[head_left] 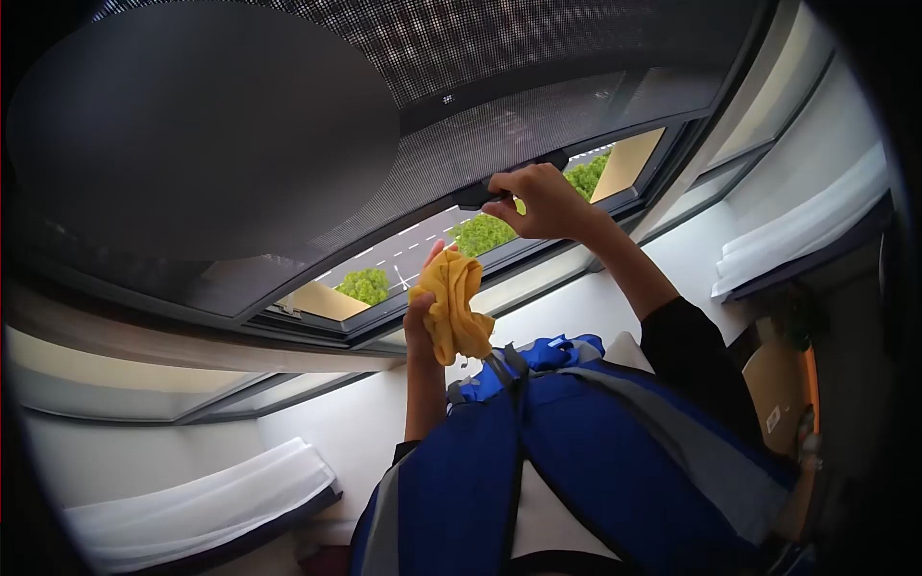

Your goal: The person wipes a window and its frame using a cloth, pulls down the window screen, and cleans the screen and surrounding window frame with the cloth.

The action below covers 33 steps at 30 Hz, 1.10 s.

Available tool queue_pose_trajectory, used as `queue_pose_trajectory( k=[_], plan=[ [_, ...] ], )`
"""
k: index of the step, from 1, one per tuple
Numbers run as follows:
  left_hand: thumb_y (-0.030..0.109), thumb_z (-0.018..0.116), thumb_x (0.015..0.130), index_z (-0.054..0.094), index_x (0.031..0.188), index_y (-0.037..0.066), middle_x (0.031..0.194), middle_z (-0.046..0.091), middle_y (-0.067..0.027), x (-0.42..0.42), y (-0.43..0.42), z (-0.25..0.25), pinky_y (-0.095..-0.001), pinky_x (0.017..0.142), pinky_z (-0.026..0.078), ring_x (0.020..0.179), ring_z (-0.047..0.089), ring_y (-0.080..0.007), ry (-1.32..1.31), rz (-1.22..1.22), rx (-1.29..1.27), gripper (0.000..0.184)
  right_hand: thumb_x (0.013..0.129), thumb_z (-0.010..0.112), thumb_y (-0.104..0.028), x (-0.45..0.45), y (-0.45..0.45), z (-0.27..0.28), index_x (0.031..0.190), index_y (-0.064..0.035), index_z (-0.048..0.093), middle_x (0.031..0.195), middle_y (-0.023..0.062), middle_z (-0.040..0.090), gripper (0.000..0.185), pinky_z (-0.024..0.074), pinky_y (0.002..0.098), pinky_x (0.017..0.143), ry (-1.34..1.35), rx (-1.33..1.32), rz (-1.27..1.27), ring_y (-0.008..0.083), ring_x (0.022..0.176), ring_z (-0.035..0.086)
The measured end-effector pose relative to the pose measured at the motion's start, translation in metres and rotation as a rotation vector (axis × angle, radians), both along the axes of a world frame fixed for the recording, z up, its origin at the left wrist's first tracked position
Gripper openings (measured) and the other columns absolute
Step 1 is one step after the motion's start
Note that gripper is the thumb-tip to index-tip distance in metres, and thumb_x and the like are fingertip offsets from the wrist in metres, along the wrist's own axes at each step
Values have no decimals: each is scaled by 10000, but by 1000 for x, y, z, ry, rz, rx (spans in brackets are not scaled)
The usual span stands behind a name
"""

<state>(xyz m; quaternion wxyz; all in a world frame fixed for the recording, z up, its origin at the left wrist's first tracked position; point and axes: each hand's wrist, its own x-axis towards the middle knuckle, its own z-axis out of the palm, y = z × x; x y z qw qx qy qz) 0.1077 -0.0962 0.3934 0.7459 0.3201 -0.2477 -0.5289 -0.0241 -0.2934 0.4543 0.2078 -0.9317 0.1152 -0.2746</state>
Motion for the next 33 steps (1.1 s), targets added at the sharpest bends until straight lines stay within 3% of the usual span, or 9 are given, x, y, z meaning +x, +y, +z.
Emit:
queue_pose_trajectory(
  k=[1, 2, 5, 6, 10, 13, 19, 26, 33],
  plan=[
    [368, 546, 694, 219, 1370, -19, 1320, 371, -161, 2, -3, 2, -313, 959, 396, 1118, 479, -237, 34, 38, -39, 845, 743, 693, -206, 4, 2, -5, 727, -39, 566, 556, 63, 549, 211, 376, 278, 478, -27, 0, -35, 184, 462, 522],
    [398, 509, 733, 202, 1372, -27, 1382, 305, -153, 3, -6, 7, -302, 883, 450, 1046, 514, -214, 43, 35, -96, 826, 740, 692, -183, 6, 4, -9, 734, -38, 563, 559, 66, 549, 194, 376, 286, 491, -55, 1, -69, 189, 467, 519],
    [489, 440, 769, 328, 1297, -26, 1058, 543, -122, 15, -8, 11, -267, 651, 496, 798, 578, -178, 59, 113, -76, 746, 718, 678, -112, 9, 20, -10, 741, -38, 551, 548, 65, 527, 149, 352, 316, 555, -144, -108, -195, 204, 486, 497],
    [494, 396, 798, 438, 1184, 2, 937, 573, -108, 17, -6, 14, -283, 607, 488, 688, 569, -177, 44, 138, -31, 627, 707, 675, -102, 12, 26, -13, 741, -39, 547, 545, 67, 519, 147, 341, 322, 570, -167, -93, -224, 207, 489, 489],
    [500, 363, 820, 499, 1016, 44, 824, 564, -89, 17, -5, 26, -286, 592, 479, 634, 547, -170, 48, 216, 41, 515, 672, 671, -81, 18, 30, -23, 735, -43, 539, 536, 76, 499, 152, 315, 334, 605, -248, -59, -310, 212, 492, 467],
    [496, 401, 780, 476, 1133, -19, 891, 574, -145, 25, -5, 13, -303, 616, 497, 709, 574, -214, 57, 189, 34, 629, 642, 665, -78, 21, 29, -25, 684, -55, 513, 511, 74, 477, 160, 307, 322, 596, -294, -77, -331, 200, 461, 441],
    [484, 398, 776, 484, 1107, -25, 868, 577, -149, 36, -7, -2, -302, 600, 499, 676, 575, -217, 101, 39, -128, 614, 641, 662, -73, 22, 30, -21, 691, -53, 520, 522, 85, 492, 152, 305, 329, 595, -284, -61, -330, 213, 466, 451],
    [500, 413, 773, 473, 1114, -28, 861, 570, -146, 32, -5, 7, -298, 595, 490, 673, 563, -200, 134, 60, -111, 631, 655, 663, -76, 24, 29, -19, 690, -60, 505, 514, 76, 490, 163, 310, 330, 597, -230, -66, -321, 219, 461, 454],
    [518, 414, 780, 480, 1095, -15, 845, 563, -138, 32, -5, 7, -290, 602, 468, 665, 547, -191, 153, 116, -127, 623, 730, 699, -202, 11, 19, -20, 807, -59, 519, 626, 65, 530, 243, 358, 336, 648, -179, -60, -124, 196, 551, 499]
  ],
)
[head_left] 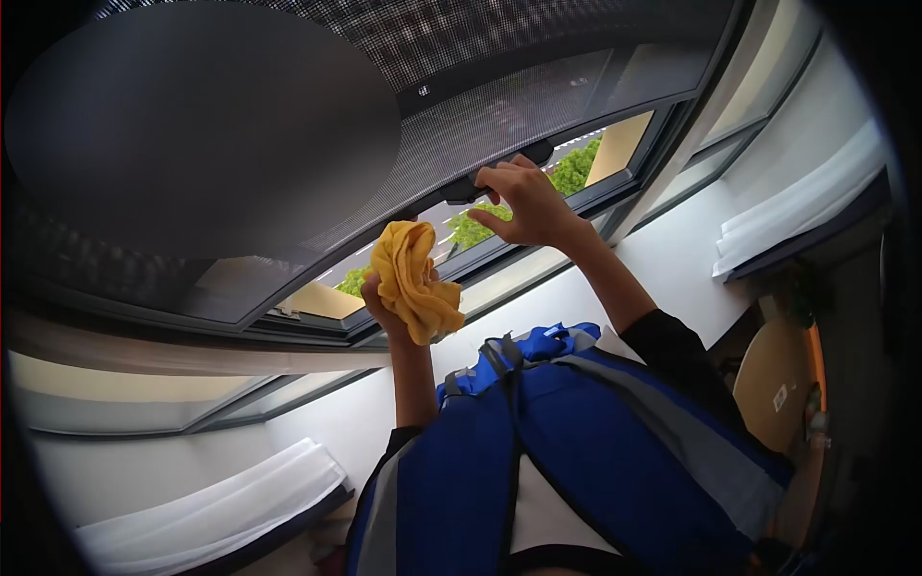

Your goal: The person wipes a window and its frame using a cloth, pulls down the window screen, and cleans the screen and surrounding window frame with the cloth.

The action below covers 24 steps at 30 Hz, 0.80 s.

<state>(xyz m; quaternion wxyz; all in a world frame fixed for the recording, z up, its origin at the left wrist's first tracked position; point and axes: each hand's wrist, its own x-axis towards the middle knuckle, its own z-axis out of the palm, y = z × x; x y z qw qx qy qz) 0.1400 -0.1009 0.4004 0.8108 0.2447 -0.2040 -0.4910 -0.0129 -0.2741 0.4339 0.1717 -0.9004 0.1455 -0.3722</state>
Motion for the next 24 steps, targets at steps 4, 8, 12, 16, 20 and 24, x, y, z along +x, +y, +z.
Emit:
queue_pose_trajectory(
  k=[4, 8, 12, 16, 20, 24],
  plan=[
    [515, 396, 786, 486, 1073, -13, 837, 560, -134, 1, -2, -1, -293, 606, 461, 669, 542, -189, -5, 0, -30, 607, 741, 720, -253, 0, 4, -9, 843, -84, 518, 755, 52, 509, 283, 360, 336, 658, -268, -157, -94, 182, 696, 501],
    [508, 382, 791, 492, 1059, -14, 817, 555, -127, -5, 0, 13, -296, 603, 467, 651, 535, -189, -77, 65, 110, 597, 756, 699, -293, 0, 20, -25, 816, -104, 494, 838, 32, 468, 285, 353, 303, 653, -254, -428, -330, 160, 810, 470],
    [515, 374, 794, 494, 1053, -16, 828, 562, -132, -1, 2, 8, -298, 608, 482, 661, 551, -200, -112, 70, 142, 603, 786, 669, -235, 16, 31, -32, 807, -72, 516, 724, 31, 510, 224, 357, 298, 634, -241, -256, -366, 170, 693, 489],
    [522, 381, 792, 489, 1063, -15, 834, 569, -138, 7, 2, 2, -298, 612, 494, 684, 570, -211, -91, -43, 42, 611, 799, 653, -197, 24, 41, -38, 808, -52, 522, 694, 37, 526, 196, 369, 305, 629, -306, -204, -465, 176, 654, 503],
    [516, 402, 787, 479, 1088, -14, 831, 564, -136, 2, 4, 6, -295, 603, 492, 680, 570, -211, -74, -4, 86, 614, 828, 612, -157, 33, 47, -46, 809, -41, 504, 689, 57, 517, 159, 371, 314, 626, -341, -169, -507, 203, 652, 500],
    [523, 419, 779, 471, 1102, -14, 841, 561, -134, 7, 2, 3, -281, 593, 478, 677, 561, -203, -71, -36, 56, 629, 841, 585, -97, 49, 51, -53, 827, -21, 482, 690, 87, 507, 128, 392, 344, 609, -503, -24, -502, 239, 629, 493]
  ],
)
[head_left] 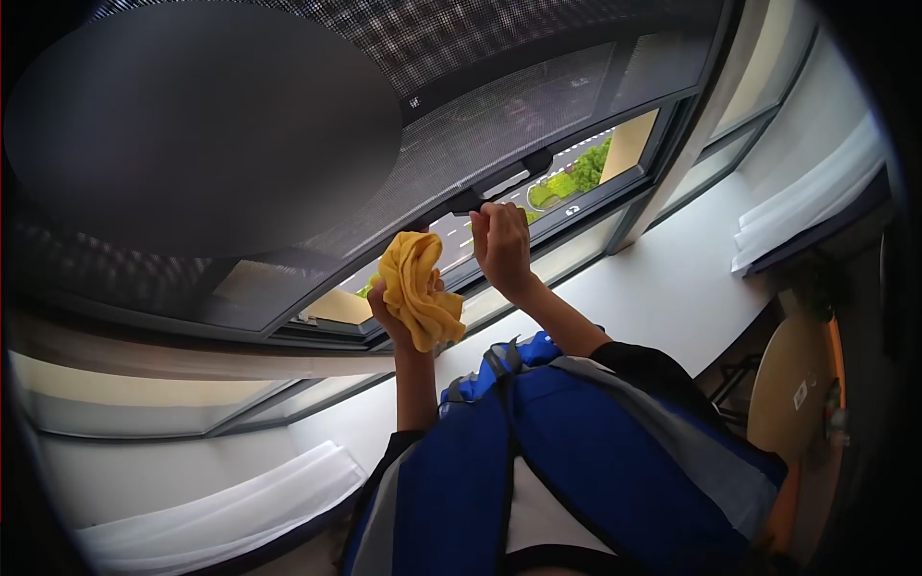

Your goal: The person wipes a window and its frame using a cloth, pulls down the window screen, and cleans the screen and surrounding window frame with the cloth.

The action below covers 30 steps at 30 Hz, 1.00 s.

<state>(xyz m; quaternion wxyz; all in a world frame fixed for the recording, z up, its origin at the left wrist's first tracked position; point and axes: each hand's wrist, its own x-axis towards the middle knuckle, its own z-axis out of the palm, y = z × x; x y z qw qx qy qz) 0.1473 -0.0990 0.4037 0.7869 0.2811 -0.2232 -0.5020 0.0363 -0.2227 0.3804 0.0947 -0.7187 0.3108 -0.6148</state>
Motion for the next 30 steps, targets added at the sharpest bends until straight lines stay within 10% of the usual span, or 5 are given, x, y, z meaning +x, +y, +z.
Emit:
queue_pose_trajectory(
  k=[21, 30],
  plan=[
    [507, 356, 793, 502, 1054, 14, 809, 563, -107, -6, 0, 15, -289, 592, 450, 647, 526, -175, -52, 74, 76, 577, 915, 498, -242, 8, 17, 11, 769, 2, 538, 603, 25, 549, 286, 392, 215, 489, -534, 896, 505, 69, 525, 507],
    [498, 349, 797, 520, 1007, 33, 764, 566, -83, -8, 1, 22, -280, 567, 444, 605, 515, -169, -92, 92, 120, 538, 881, 519, -52, 3, -1, -1, 1013, -17, 500, 867, 62, 573, 138, 443, 215, 708, -768, 907, 778, 80, 750, 539]
  ],
)
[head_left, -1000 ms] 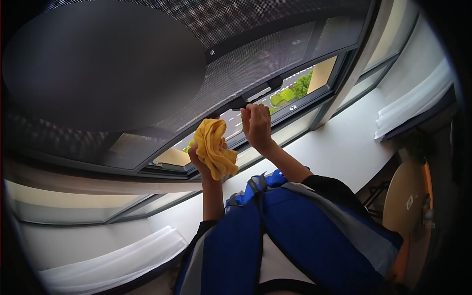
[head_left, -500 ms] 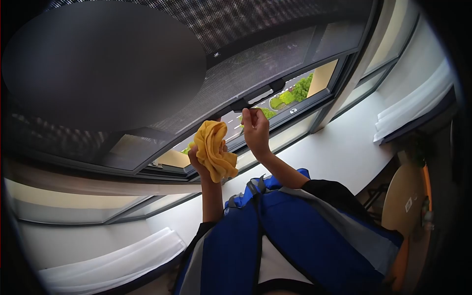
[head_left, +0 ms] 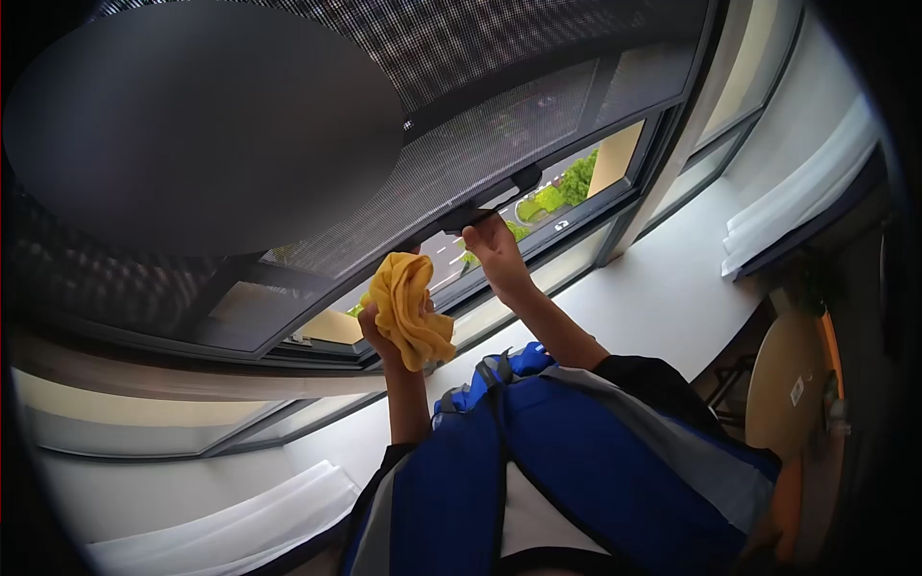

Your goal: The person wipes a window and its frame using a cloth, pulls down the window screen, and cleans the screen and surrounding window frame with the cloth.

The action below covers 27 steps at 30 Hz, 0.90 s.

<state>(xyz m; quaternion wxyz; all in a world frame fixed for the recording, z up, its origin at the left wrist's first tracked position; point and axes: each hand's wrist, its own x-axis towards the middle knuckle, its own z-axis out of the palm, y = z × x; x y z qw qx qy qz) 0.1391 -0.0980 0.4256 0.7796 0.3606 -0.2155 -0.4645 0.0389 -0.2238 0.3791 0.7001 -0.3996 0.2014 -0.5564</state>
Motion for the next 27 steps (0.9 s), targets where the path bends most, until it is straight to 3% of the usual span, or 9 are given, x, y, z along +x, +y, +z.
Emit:
queue_pose_trajectory(
  k=[3, 6, 10, 13, 16, 19, 25, 27],
  plan=[
    [492, 358, 796, 518, 1007, 29, 755, 568, -81, 2, 0, -2, -280, 572, 450, 607, 521, -169, 21, -40, -37, 534, 849, 535, 31, 6, 0, -10, 1088, -57, 452, 964, 65, 550, 268, 449, 247, 787, -167, 53, 44, 99, 850, 545],
    [480, 428, 762, 484, 1076, -23, 814, 574, -135, 11, 1, -11, -292, 594, 475, 639, 553, -201, 61, -94, -86, 596, 834, 555, 44, 2, -2, -2, 1064, -75, 475, 925, 52, 562, 271, 444, 261, 818, -217, 125, 123, 115, 877, 551],
    [460, 467, 748, 462, 1108, -56, 865, 581, -167, 16, 1, -16, -293, 618, 496, 672, 580, -214, 84, -157, -157, 628, 816, 588, 33, 4, -1, 1, 1005, -69, 503, 890, 21, 565, 231, 434, 251, 817, -33, 42, -47, 107, 852, 538],
    [481, 428, 768, 492, 1055, 4, 778, 557, -96, 8, 0, -7, -282, 560, 438, 618, 523, -166, 38, -76, -43, 559, 801, 590, 54, 6, 3, 7, 976, -64, 516, 879, 9, 559, 224, 419, 239, 799, 89, 36, -135, 96, 858, 526],
    [475, 443, 761, 477, 1074, -8, 814, 559, -113, 15, 0, -11, -282, 564, 441, 633, 531, -176, 33, -161, -112, 576, 796, 597, 58, 11, 2, 4, 976, -64, 514, 876, 2, 555, 233, 405, 240, 807, 106, 64, -156, 92, 863, 519],
    [467, 446, 759, 474, 1073, -14, 840, 561, -123, 10, -1, -4, -286, 563, 442, 635, 532, -181, 52, -158, -111, 576, 792, 607, 53, 13, 1, 3, 970, -66, 516, 875, -2, 556, 232, 400, 248, 817, -15, 99, -116, 95, 873, 521],
    [454, 441, 756, 486, 1060, 1, 845, 566, -115, 9, 0, -8, -295, 562, 443, 624, 527, -181, 105, -96, -97, 547, 776, 639, 29, -3, -11, -13, 994, -71, 510, 931, 4, 552, 273, 406, 253, 836, 6, -75, 37, 103, 901, 522],
    [454, 435, 758, 493, 1048, 7, 828, 567, -110, 11, 0, -8, -294, 563, 443, 622, 527, -181, 87, -100, -93, 536, 768, 672, -23, -12, -14, -5, 988, -75, 509, 948, 20, 555, 279, 432, 258, 780, 16, -111, 36, 101, 891, 536]
  ],
)
